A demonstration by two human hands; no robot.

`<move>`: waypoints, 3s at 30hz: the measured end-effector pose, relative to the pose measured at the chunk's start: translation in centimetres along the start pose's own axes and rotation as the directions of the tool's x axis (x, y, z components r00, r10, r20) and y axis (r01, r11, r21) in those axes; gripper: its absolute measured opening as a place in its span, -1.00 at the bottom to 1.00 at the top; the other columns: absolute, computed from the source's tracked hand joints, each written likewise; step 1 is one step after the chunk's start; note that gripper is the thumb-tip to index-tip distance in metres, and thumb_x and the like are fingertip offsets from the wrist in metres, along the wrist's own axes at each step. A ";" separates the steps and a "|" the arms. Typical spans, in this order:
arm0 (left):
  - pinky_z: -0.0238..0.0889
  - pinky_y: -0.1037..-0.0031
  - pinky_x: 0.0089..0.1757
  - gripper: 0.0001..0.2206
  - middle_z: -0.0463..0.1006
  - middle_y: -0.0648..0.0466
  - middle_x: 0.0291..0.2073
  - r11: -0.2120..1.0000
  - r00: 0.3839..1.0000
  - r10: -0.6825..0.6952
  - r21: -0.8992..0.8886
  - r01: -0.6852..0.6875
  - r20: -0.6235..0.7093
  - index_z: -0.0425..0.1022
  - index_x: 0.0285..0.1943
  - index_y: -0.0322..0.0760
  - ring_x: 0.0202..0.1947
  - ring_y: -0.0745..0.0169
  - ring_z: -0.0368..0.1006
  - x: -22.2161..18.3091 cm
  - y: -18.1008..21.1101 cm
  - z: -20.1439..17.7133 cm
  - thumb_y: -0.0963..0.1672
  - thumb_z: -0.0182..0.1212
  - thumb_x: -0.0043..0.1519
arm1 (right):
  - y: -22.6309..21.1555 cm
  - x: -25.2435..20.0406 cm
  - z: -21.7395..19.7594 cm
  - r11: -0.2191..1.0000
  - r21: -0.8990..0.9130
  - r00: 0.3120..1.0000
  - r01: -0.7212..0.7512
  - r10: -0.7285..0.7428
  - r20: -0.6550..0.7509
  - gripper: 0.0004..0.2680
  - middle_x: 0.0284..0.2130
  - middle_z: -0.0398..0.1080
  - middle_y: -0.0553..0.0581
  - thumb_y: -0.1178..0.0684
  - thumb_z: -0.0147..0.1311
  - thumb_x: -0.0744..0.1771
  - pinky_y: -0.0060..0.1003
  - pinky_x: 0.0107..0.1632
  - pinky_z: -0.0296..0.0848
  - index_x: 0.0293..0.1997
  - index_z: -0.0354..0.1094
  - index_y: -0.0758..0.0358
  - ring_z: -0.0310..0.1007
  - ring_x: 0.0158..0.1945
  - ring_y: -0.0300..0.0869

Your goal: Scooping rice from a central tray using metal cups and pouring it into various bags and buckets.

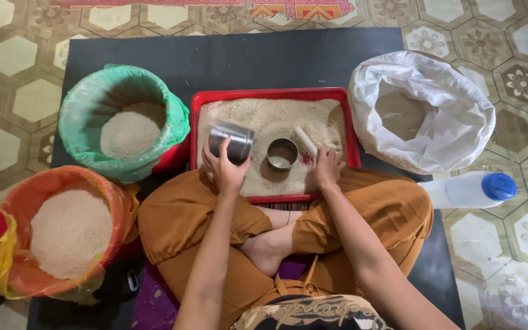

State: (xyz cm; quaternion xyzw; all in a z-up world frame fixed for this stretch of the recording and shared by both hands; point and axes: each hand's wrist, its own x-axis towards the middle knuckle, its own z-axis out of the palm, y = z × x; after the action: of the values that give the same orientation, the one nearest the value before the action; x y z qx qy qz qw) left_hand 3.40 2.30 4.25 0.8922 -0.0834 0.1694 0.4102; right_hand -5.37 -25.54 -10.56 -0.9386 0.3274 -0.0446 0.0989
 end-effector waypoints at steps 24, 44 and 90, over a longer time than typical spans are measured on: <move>0.40 -0.03 0.09 -0.62 0.05 -0.13 0.45 0.977 0.810 0.212 -0.094 -0.192 0.547 0.37 0.21 -0.04 0.35 -0.34 0.20 -4.4 2.5 2.7 0.01 0.23 0.24 | 1.8 1.0 1.6 0.880 0.423 0.967 -0.215 0.252 -0.034 -0.70 -0.04 0.26 0.20 -0.12 0.20 0.31 0.27 0.02 0.27 0.13 0.34 -0.01 0.28 0.08 0.24; 0.31 0.49 -0.41 -0.60 0.36 0.11 -0.32 0.665 0.956 -0.232 -0.689 0.289 0.177 0.22 -0.07 -0.03 -0.51 0.24 0.37 1.1 1.7 -5.2 -0.03 0.41 0.09 | -1.9 -3.9 -5.0 0.899 0.431 0.996 0.077 -0.049 -0.076 -0.63 -0.02 0.25 0.16 0.01 0.18 0.29 0.21 0.02 0.37 0.23 0.22 0.00 0.37 0.03 0.21; -0.34 -0.22 0.37 0.10 -0.11 -0.25 0.50 0.967 0.930 -0.207 0.208 0.147 0.305 -0.09 0.60 -0.12 0.53 -0.32 -0.32 0.6 -0.8 -0.6 -0.04 0.59 -0.14 | -8.2 0.6 -9.0 0.755 0.369 0.747 0.542 -0.634 0.201 -0.87 -0.41 0.48 0.16 -0.15 0.02 0.38 0.07 -0.08 0.46 -0.24 0.36 -0.03 0.51 -0.16 0.16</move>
State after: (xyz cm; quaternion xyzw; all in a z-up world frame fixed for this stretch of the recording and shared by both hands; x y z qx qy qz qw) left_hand 4.07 3.31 4.29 0.9454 -0.0530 -0.0105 0.3213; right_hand -1.26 -21.03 0.05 -0.9636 -0.0189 0.0289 0.2651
